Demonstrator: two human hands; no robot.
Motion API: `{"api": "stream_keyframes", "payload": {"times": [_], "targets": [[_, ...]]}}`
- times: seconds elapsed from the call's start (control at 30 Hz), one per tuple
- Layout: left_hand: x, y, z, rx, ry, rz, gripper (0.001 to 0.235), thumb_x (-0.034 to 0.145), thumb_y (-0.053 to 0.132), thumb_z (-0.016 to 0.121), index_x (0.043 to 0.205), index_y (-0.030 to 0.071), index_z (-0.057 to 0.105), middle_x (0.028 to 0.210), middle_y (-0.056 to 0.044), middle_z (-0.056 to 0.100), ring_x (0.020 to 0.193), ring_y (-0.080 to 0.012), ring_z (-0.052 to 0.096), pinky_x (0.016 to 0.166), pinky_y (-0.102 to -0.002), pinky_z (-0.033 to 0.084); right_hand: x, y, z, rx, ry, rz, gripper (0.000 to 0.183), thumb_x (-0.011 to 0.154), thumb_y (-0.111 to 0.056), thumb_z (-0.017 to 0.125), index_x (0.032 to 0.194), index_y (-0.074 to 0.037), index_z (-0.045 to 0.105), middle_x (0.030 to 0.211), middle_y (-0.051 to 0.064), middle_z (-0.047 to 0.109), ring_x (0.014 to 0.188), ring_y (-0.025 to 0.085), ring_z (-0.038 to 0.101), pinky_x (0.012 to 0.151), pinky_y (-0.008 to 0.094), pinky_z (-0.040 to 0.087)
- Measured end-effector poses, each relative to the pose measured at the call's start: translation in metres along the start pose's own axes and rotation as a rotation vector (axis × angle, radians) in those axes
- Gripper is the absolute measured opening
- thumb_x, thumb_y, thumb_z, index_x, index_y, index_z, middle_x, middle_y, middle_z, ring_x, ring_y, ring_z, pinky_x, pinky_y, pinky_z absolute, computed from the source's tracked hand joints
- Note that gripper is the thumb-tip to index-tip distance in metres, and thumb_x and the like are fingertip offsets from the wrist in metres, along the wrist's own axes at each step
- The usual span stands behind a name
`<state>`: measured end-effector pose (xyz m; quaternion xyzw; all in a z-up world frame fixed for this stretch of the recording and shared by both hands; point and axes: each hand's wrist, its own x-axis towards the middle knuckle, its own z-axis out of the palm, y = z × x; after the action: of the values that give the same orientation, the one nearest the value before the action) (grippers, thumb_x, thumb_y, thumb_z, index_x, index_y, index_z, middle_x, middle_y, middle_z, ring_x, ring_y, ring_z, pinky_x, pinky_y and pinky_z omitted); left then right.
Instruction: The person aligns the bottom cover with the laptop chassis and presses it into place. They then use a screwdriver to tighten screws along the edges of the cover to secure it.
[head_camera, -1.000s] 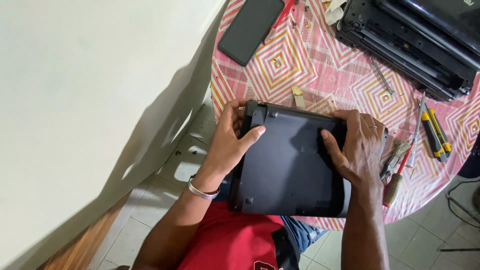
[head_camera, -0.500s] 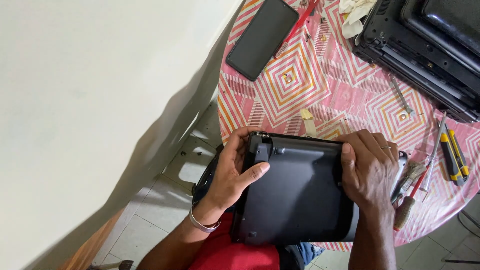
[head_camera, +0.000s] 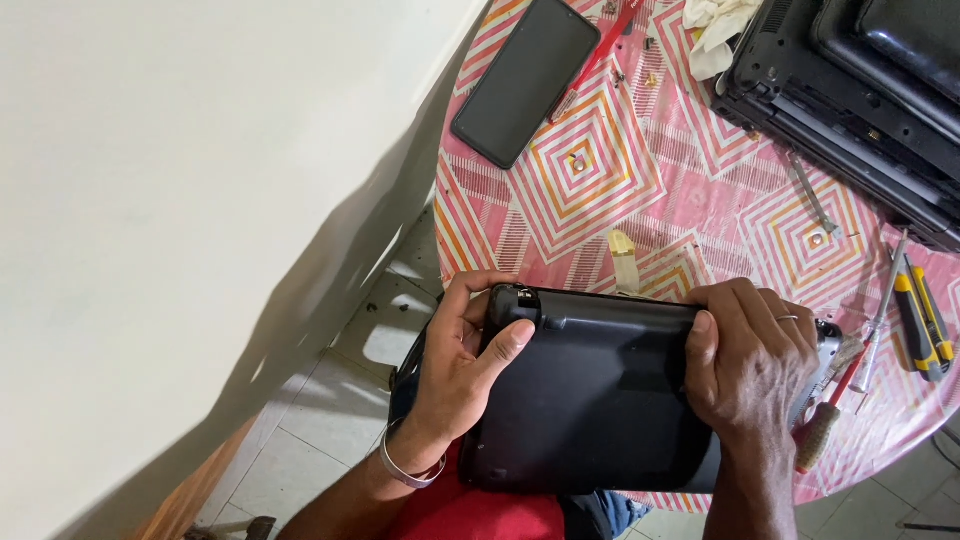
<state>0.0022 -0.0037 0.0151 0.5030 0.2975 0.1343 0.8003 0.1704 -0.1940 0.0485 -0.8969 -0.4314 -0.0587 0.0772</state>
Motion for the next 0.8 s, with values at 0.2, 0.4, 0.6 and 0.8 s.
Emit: {"api": "stream_keyframes", "payload": {"times": [0.2, 0.4, 0.6, 0.8], "targets": [[0.001, -0.007, -0.005, -0.052, -0.018, 0.052, 0.038, 0.096, 0.026, 0.071, 0.127, 0.008, 0.058, 0.091, -0.001, 0.066, 0.082, -0.0088, 0.06, 0.076, -0.023, 0.052, 0.001, 0.0, 0.002, 0.059, -0.026, -0.003, 0.04, 0.111, -0.026, 0.037, 0.099, -0.012, 0.073, 0.097, 0.003, 0.068, 0.088, 0.029, 0.065, 0.086, 0.044, 0.043], [0.006, -0.012, -0.005, -0.096, -0.011, 0.049, 0.035, 0.097, 0.019, 0.071, 0.128, 0.008, 0.059, 0.094, 0.0, 0.064, 0.085, -0.0083, 0.057, 0.079, -0.022, 0.05, 0.004, 0.005, 0.012, -0.028, -0.079, -0.005, 0.039, 0.112, -0.03, 0.034, 0.095, -0.013, 0.065, 0.092, 0.005, 0.062, 0.084, 0.032, 0.061, 0.078, 0.045, 0.04], [0.019, -0.017, 0.0, 0.038, 0.009, 0.091, 0.036, 0.099, 0.03, 0.068, 0.128, 0.01, 0.058, 0.102, -0.002, 0.063, 0.085, -0.0102, 0.058, 0.076, -0.023, 0.051, -0.002, 0.021, 0.029, 0.015, -0.108, -0.008, 0.044, 0.118, -0.027, 0.032, 0.09, -0.013, 0.064, 0.086, 0.004, 0.062, 0.079, 0.033, 0.06, 0.076, 0.047, 0.036], [0.034, -0.008, 0.0, 0.079, -0.07, 0.034, 0.058, 0.094, 0.042, 0.069, 0.139, 0.016, 0.044, 0.109, -0.01, 0.074, 0.101, -0.0186, 0.073, 0.091, -0.028, 0.06, -0.011, 0.044, 0.048, 0.051, -0.095, 0.021, 0.049, 0.126, -0.024, 0.032, 0.093, -0.006, 0.062, 0.087, 0.009, 0.061, 0.079, 0.036, 0.058, 0.082, 0.046, 0.036]]}}
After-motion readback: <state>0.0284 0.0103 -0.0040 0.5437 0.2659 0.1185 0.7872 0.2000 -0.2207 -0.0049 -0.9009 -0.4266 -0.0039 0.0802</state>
